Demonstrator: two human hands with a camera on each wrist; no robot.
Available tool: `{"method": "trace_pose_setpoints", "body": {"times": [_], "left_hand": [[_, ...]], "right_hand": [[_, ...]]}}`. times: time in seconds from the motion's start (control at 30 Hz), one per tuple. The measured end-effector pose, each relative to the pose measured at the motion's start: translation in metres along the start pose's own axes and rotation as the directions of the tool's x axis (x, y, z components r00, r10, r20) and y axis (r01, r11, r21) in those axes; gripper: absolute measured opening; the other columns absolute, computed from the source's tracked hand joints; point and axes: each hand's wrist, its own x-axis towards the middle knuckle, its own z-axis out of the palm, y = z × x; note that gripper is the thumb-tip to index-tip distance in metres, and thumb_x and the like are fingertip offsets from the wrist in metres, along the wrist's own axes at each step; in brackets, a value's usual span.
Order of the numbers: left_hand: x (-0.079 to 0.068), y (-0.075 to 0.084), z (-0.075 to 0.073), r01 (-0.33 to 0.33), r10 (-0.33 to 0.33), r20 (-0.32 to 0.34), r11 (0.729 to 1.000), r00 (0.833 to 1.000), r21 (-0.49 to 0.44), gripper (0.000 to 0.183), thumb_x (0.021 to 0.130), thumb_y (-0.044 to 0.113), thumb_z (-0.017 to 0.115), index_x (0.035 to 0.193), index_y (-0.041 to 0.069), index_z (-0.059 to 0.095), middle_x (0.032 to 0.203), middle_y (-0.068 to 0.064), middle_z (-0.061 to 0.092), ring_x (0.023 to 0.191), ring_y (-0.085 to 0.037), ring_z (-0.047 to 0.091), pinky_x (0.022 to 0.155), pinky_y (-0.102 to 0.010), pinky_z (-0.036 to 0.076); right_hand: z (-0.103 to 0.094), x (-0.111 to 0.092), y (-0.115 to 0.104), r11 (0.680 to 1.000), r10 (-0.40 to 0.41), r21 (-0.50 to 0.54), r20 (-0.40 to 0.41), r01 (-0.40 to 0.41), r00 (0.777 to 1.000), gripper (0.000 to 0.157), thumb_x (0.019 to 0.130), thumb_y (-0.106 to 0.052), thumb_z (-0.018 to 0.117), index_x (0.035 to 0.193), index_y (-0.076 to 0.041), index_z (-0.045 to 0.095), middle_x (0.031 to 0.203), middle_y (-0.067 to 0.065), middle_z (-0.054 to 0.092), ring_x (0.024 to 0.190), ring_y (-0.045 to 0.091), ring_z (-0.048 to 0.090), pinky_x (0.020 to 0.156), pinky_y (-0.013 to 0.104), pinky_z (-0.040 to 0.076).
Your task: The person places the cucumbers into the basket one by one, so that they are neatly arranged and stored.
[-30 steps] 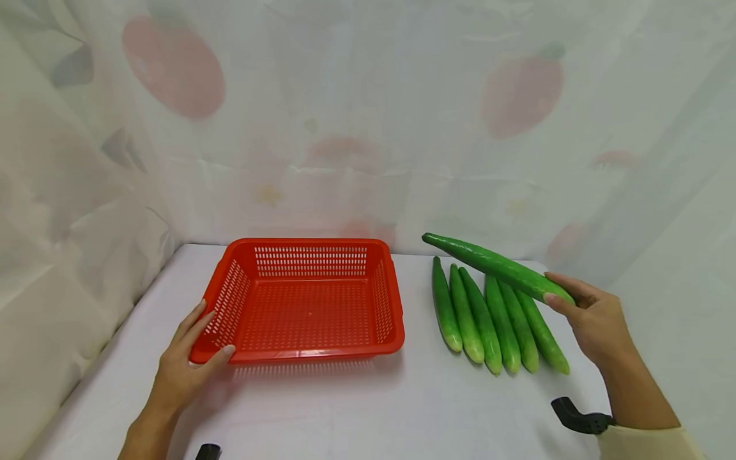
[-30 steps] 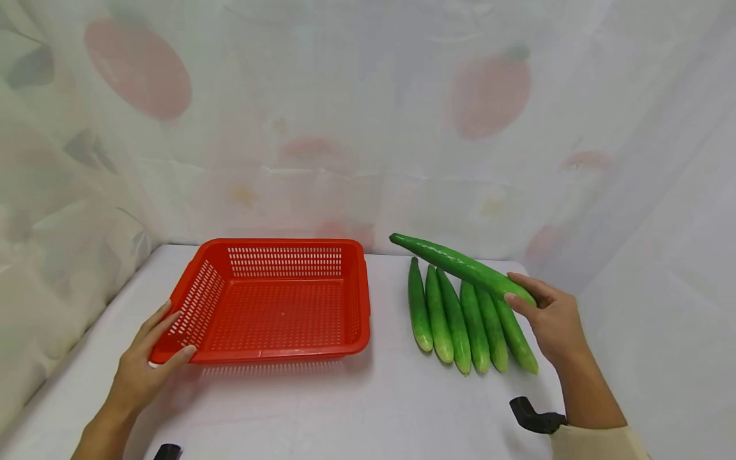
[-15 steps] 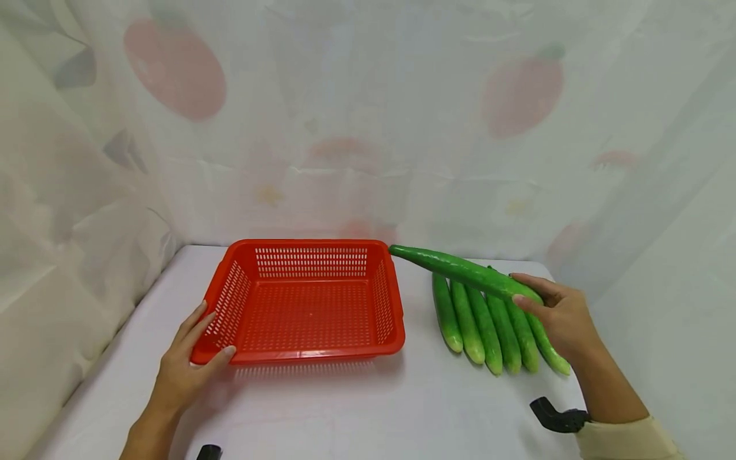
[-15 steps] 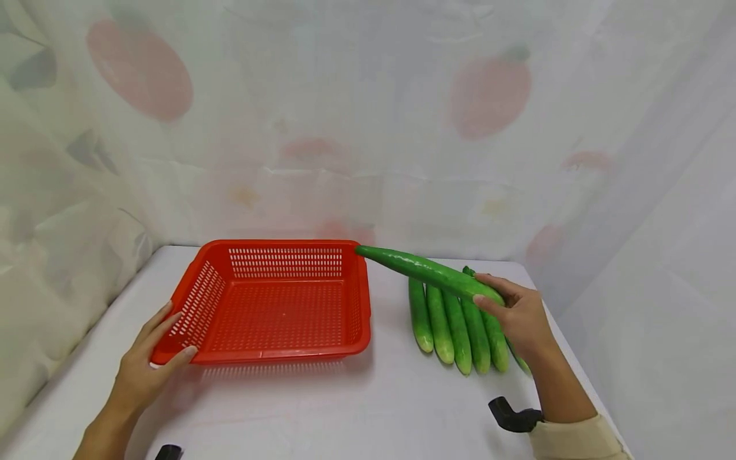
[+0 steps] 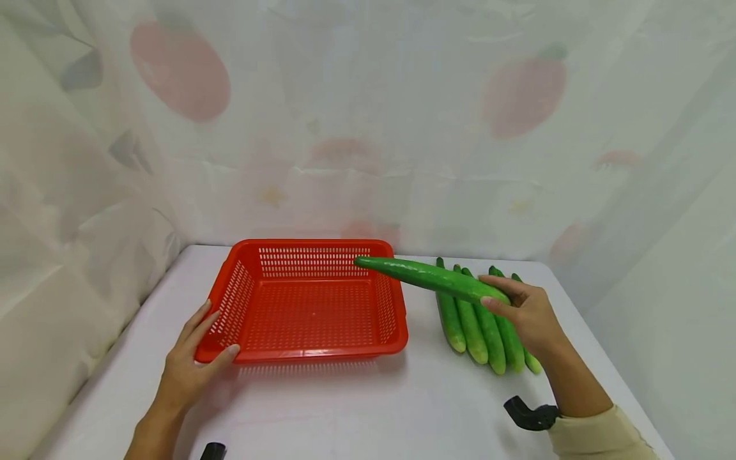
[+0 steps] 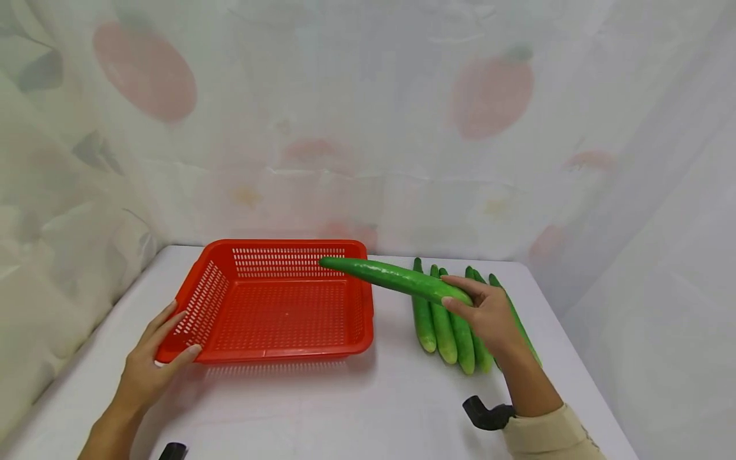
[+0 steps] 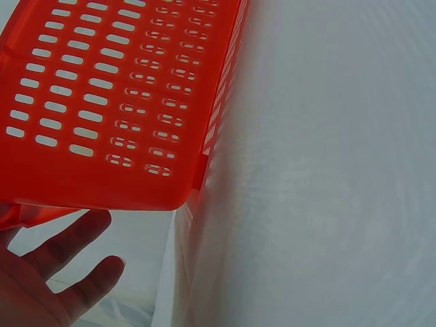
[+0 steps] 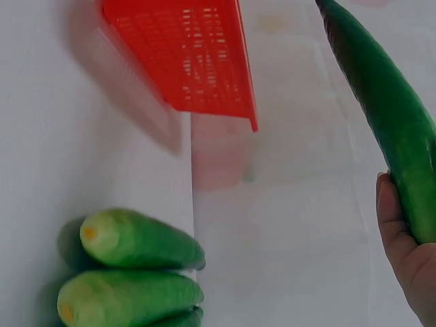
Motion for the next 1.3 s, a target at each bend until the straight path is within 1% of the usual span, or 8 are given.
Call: {"method": "trace_pose_setpoints", "body": {"times": [0.13, 0.23, 0.33, 0.53, 0.8, 0.93, 1.13, 1.3], "left_hand": [[-0.001, 0.001, 0.000, 0.014, -0.014, 0.004, 1.000, 1.000, 0.014, 0.072, 0.076, 0.011, 0.082, 0.141, 0.007, 0.050, 0.153, 0.001, 0.032, 0.135, 0.000, 0.026, 0.094, -0.005, 0.026], [0.000, 0.001, 0.000, 0.016, -0.016, 0.006, 1.000, 1.000, 0.010, 0.072, 0.076, 0.011, 0.081, 0.141, 0.007, 0.050, 0.153, 0.001, 0.032, 0.135, 0.000, 0.026, 0.094, -0.005, 0.026], [0.000, 0.002, 0.001, 0.014, -0.014, 0.007, 1.000, 1.000, 0.003, 0.072, 0.076, 0.011, 0.081, 0.141, 0.006, 0.050, 0.153, 0.000, 0.032, 0.135, -0.001, 0.026, 0.094, -0.005, 0.026], [0.001, 0.001, 0.002, 0.005, -0.005, 0.004, 1.000, 1.000, 0.001, 0.072, 0.076, 0.011, 0.082, 0.141, 0.006, 0.050, 0.152, 0.000, 0.033, 0.135, -0.001, 0.027, 0.094, -0.005, 0.026], [0.000, 0.003, 0.001, 0.004, -0.004, 0.000, 1.000, 1.000, 0.012, 0.071, 0.076, 0.012, 0.082, 0.140, 0.007, 0.051, 0.152, 0.000, 0.035, 0.135, -0.002, 0.028, 0.095, -0.005, 0.024], [0.000, 0.003, 0.000, 0.011, -0.011, 0.003, 1.000, 1.000, 0.010, 0.072, 0.076, 0.012, 0.082, 0.140, 0.007, 0.051, 0.152, 0.001, 0.034, 0.136, -0.004, 0.027, 0.096, -0.006, 0.023], [0.000, 0.003, 0.000, 0.012, -0.012, -0.001, 1.000, 1.000, 0.009, 0.071, 0.076, 0.013, 0.082, 0.140, 0.007, 0.051, 0.152, 0.000, 0.035, 0.135, -0.003, 0.028, 0.095, -0.005, 0.024], [-0.001, 0.002, 0.000, 0.007, -0.007, -0.003, 1.000, 1.000, 0.008, 0.071, 0.075, 0.011, 0.083, 0.139, 0.006, 0.052, 0.151, 0.000, 0.035, 0.135, -0.003, 0.028, 0.096, -0.006, 0.024]], "right_hand": [[0.012, 0.004, -0.006, 1.000, 0.001, 0.021, 0.024, -0.002, 1.000, 0.044, 0.090, -0.013, 0.069, 0.130, 0.004, 0.057, 0.133, 0.016, 0.054, 0.117, 0.009, 0.053, 0.087, 0.021, 0.046], [0.021, 0.007, -0.010, 1.000, 0.008, 0.021, 0.039, -0.009, 0.999, 0.044, 0.089, -0.015, 0.071, 0.129, 0.000, 0.060, 0.133, 0.013, 0.055, 0.120, 0.012, 0.051, 0.088, 0.021, 0.046], [0.032, 0.012, -0.011, 0.999, 0.012, 0.030, 0.053, -0.013, 0.999, 0.043, 0.088, -0.014, 0.073, 0.127, 0.000, 0.062, 0.132, 0.013, 0.056, 0.119, 0.017, 0.051, 0.087, 0.022, 0.047], [0.055, 0.020, -0.011, 0.998, 0.046, 0.041, 0.087, -0.050, 0.995, 0.041, 0.085, -0.012, 0.075, 0.124, -0.002, 0.065, 0.123, 0.013, 0.058, 0.101, 0.029, 0.054, 0.078, 0.028, 0.050], [0.086, 0.026, -0.008, 0.995, 0.070, 0.061, 0.144, -0.080, 0.987, 0.037, 0.085, -0.005, 0.074, 0.121, -0.005, 0.068, 0.112, 0.013, 0.063, 0.092, 0.029, 0.057, 0.073, 0.031, 0.051], [0.100, 0.030, -0.010, 0.994, 0.086, 0.048, 0.174, -0.095, 0.981, 0.036, 0.085, -0.006, 0.073, 0.121, -0.007, 0.068, 0.113, 0.011, 0.064, 0.094, 0.029, 0.058, 0.074, 0.035, 0.052], [0.120, 0.034, -0.013, 0.999, 0.036, 0.021, 0.232, -0.042, 0.972, 0.034, 0.086, -0.007, 0.072, 0.120, -0.006, 0.068, 0.115, 0.011, 0.063, 0.091, 0.027, 0.058, 0.070, 0.035, 0.053], [0.136, 0.036, -0.009, 1.000, 0.004, -0.026, 0.286, 0.004, 0.958, 0.033, 0.087, -0.007, 0.071, 0.119, -0.007, 0.069, 0.109, 0.009, 0.064, 0.084, 0.024, 0.059, 0.068, 0.033, 0.052]]}}
